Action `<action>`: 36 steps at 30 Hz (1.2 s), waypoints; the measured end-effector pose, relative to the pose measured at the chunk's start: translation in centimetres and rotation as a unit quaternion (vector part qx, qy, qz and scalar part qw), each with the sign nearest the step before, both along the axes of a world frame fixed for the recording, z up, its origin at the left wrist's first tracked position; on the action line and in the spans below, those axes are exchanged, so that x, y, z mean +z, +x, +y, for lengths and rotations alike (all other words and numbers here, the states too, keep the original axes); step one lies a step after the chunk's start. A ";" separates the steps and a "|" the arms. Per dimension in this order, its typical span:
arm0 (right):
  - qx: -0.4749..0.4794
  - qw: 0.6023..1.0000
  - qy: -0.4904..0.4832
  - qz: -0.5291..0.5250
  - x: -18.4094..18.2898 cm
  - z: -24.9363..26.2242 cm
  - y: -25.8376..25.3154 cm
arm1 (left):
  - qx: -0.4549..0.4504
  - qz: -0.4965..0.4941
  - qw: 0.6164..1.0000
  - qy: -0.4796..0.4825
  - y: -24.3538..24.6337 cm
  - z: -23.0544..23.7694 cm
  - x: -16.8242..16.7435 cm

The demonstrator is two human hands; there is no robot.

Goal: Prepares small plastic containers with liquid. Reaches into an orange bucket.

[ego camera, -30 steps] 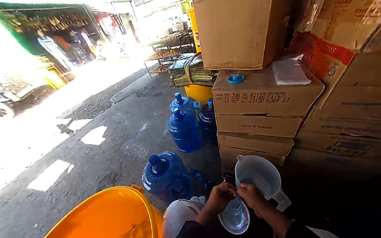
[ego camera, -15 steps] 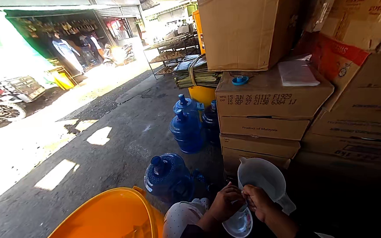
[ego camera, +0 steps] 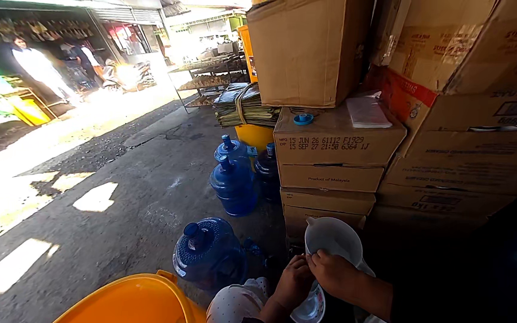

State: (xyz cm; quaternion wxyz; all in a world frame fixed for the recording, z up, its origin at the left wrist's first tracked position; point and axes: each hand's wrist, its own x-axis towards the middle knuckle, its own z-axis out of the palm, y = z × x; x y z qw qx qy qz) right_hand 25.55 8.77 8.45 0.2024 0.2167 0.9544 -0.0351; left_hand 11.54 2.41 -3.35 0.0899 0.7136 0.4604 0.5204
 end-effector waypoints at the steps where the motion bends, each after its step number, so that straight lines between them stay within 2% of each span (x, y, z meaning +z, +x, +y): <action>1: 0.010 0.999 0.000 -0.046 0.5 0.0 -0.4 | 0.001 0.004 1.000 0.004 0.0 0.0 0.0; 3: 0.027 0.997 -0.013 -0.069 0.7 0.6 -0.5 | 0.002 0.008 1.000 0.006 -0.1 0.1 -0.1; 5: 0.027 0.999 -0.043 -0.008 -0.2 1.6 0.0 | -0.004 0.013 1.000 0.010 -0.2 0.1 -0.2; 7: -0.027 0.993 -0.111 0.037 -1.0 2.5 0.2 | -0.018 0.011 1.000 0.015 -0.2 0.0 -0.4; 9: -0.125 0.963 -0.209 0.112 -2.1 3.1 0.6 | -0.026 0.002 1.000 0.016 -0.3 0.0 -0.7; 11: -0.259 0.891 -0.296 0.226 -3.5 2.4 0.9 | -0.021 -0.016 1.000 0.015 -0.4 -0.2 -1.0; 13: -0.383 0.780 -0.363 0.336 -4.8 1.0 0.5 | 0.000 -0.023 0.999 0.024 -0.3 -0.2 -1.1; 16: -0.478 0.602 -0.456 0.448 -5.5 -0.7 -0.5 | 0.027 -0.018 0.999 0.035 -0.3 -0.1 -1.3; 17: -0.488 0.565 -0.472 0.469 -5.4 -1.0 -0.7 | 0.033 -0.017 0.999 0.035 -0.2 -0.1 -1.3; 19: -0.488 0.532 -0.482 0.496 -5.3 -1.3 -0.9 | 0.041 -0.017 0.998 0.035 -0.2 -0.2 -1.3; 22: -0.471 0.538 -0.476 0.513 -5.2 -1.4 -0.9 | 0.042 -0.005 0.998 0.041 0.0 -0.2 -1.4; 23: -0.460 0.552 -0.473 0.511 -5.3 -1.3 -0.7 | 0.041 -0.002 0.998 0.043 0.0 -0.2 -1.5; 25: -0.417 0.609 -0.464 0.489 -5.6 -0.6 -0.2 | 0.030 -0.027 0.999 0.023 0.0 -0.3 -1.7; 27: -0.376 0.673 -0.441 0.459 -5.6 0.4 0.5 | -0.004 -0.164 0.984 -0.065 -0.2 -0.7 -1.5; 28: -0.364 0.691 -0.431 0.452 -5.5 0.8 0.7 | -0.024 -0.276 0.953 -0.125 -0.1 -1.0 -1.1; 29: -0.356 0.700 -0.423 0.453 -5.5 1.0 0.9 | -0.039 -0.388 0.905 -0.170 0.1 -1.1 -0.6; 30: -0.345 0.706 -0.417 0.457 -5.6 0.9 1.0 | -0.048 -0.452 0.870 -0.192 0.2 -1.1 -0.3; 31: -0.327 0.717 -0.407 0.462 -5.7 0.8 1.1 | -0.053 -0.467 0.859 -0.203 0.3 -1.0 -0.3; 34: -0.265 0.759 -0.353 0.479 -6.2 0.1 0.9 | -0.005 -0.336 0.918 -0.213 0.3 -0.7 -0.8; 36: -0.225 0.784 -0.269 0.512 -6.9 -0.2 0.8 | 0.028 -0.306 0.928 -0.209 0.2 -0.4 -1.0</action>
